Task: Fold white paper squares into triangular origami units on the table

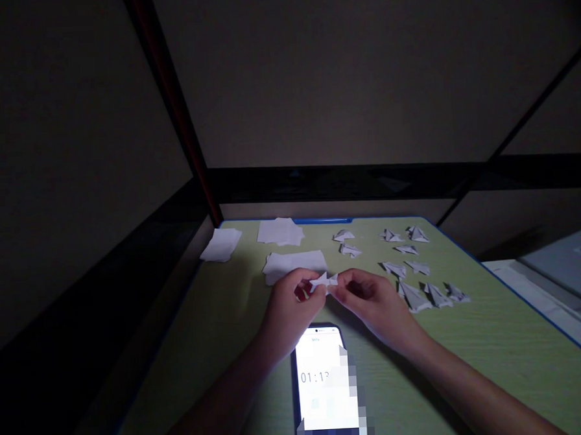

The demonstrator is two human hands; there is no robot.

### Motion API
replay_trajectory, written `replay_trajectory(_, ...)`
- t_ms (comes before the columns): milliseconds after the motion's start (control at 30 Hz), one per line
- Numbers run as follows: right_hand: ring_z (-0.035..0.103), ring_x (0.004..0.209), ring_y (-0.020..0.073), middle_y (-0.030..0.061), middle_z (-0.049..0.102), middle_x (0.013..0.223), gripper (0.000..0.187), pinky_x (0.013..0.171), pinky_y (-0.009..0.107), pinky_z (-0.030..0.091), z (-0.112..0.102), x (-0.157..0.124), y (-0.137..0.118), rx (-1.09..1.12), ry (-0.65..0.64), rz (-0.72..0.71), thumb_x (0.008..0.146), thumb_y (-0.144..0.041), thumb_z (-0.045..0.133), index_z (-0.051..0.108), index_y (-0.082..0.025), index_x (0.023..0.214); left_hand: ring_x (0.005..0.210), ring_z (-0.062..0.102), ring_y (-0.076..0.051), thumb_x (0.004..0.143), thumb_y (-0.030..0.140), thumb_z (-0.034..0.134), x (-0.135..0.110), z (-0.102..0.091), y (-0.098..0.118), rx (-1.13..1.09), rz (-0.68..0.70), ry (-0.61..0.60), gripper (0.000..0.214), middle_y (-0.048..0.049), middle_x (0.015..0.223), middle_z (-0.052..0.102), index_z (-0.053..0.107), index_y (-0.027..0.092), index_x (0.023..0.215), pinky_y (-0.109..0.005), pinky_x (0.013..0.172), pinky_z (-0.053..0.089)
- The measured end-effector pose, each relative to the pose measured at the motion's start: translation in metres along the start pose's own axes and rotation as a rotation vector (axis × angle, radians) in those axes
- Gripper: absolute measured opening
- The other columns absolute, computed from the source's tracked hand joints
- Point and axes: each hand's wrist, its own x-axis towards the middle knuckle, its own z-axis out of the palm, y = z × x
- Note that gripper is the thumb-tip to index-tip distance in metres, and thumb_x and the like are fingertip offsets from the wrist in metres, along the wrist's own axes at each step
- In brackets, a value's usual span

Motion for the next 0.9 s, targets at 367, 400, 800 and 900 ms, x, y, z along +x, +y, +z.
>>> replay_trajectory(367,0.047,0.057,0.0096,-0.0033,0.054,0.063,0.024,0.054,0.024,0.038,-0.0017,0.0016,-0.0019,0.056,-0.035,-0.012,0.072,-0.038,0.072,0.062,-0.016,0.076,0.063,0.051,-0.013,0.073,0.026,0.061,0.0007,0.0015,-0.0029,-0.035,-0.016,0.043,0.015,-0.0011,0.068,0.058,0.062,0.014,0.082,-0.025,0.06,0.04)
replay_trajectory(400,0.047,0.058,0.0094,-0.0034,0.054,0.063,0.023,0.054,0.024,0.038,-0.0018,0.0017,-0.0016,0.057,-0.032,-0.014,0.072,-0.037,0.071,0.062,-0.016,0.075,0.063,0.051,-0.013,0.073,0.026,0.061,0.0006,0.0019,-0.0035,-0.045,-0.012,0.043,0.016,-0.0013,0.069,0.059,0.062,0.014,0.082,-0.025,0.06,0.04)
replay_trajectory(800,0.047,0.056,0.0087,-0.0041,0.054,0.063,0.019,0.054,0.023,0.038,-0.0055,0.0008,-0.0033,0.074,-0.064,-0.006,0.071,-0.032,0.071,0.058,-0.018,0.068,0.061,0.049,-0.012,0.073,0.033,0.06,0.0016,-0.0048,0.0056,-0.301,-0.095,-0.159,0.021,-0.0004,0.062,0.056,0.061,0.013,0.07,-0.026,0.061,0.036)
replay_trajectory(900,0.049,0.058,0.009,-0.0035,0.056,0.065,0.019,0.056,0.023,0.039,-0.0071,0.0001,-0.0053,0.099,-0.085,0.002,0.07,-0.032,0.072,0.06,-0.018,0.069,0.062,0.049,-0.012,0.072,0.033,0.062,0.0018,-0.0049,0.0025,-0.44,-0.164,-0.218,0.02,-0.0008,0.063,0.056,0.061,0.013,0.07,-0.027,0.061,0.034)
